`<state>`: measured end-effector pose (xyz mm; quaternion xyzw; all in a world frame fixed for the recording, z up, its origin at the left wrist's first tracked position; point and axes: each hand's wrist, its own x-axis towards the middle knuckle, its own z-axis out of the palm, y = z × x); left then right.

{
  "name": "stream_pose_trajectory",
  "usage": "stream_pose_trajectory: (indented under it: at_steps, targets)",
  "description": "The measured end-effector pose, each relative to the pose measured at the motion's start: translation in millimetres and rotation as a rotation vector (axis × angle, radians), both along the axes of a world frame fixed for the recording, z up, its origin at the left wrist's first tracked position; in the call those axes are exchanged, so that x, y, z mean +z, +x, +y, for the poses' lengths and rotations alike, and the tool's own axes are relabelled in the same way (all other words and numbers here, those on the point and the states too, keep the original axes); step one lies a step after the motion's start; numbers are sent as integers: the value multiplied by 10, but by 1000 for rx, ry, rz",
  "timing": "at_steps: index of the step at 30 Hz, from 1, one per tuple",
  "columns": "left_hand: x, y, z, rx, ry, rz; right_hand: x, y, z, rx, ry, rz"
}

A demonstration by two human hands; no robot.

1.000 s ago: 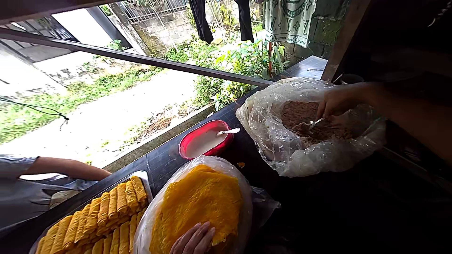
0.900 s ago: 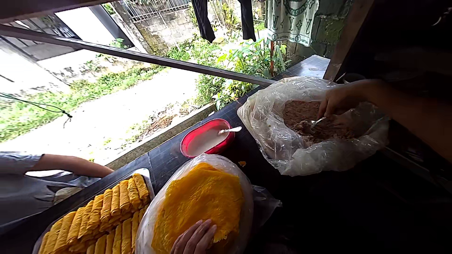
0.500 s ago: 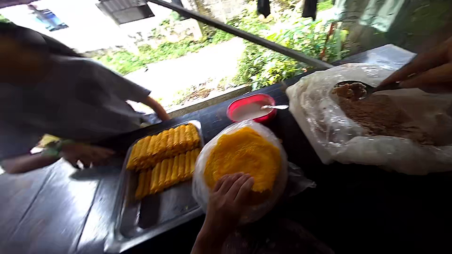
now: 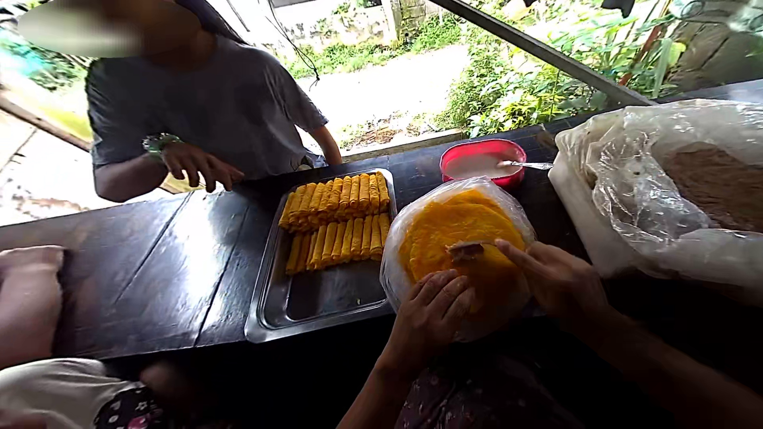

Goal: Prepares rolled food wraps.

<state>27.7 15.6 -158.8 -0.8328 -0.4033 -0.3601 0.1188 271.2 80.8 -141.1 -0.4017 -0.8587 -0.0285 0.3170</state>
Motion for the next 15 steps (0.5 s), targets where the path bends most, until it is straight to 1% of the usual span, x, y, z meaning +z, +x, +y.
stream_pose_trajectory:
  at_steps: [1,3,6,8,11,13,15]
  targets:
    - [-14,3,0,-1,-4,-11,-144,14,-58,-12,54,33]
    - [-40,27,4,3,-11,-32,-345,62,-136,-34,85,86]
    - [-43,46,-8,11,-28,-52,-415,127,-147,-66,97,101]
    - [-36,47,-18,19,-43,-55,-340,164,-102,-75,94,98]
    - [-33,45,-26,22,-54,-62,-91,188,-78,-94,75,98]
    - [-45,49,-24,32,-47,-71,76,180,-125,-101,59,117]
    - [-61,61,-14,41,-44,-82,161,150,-198,-85,34,115]
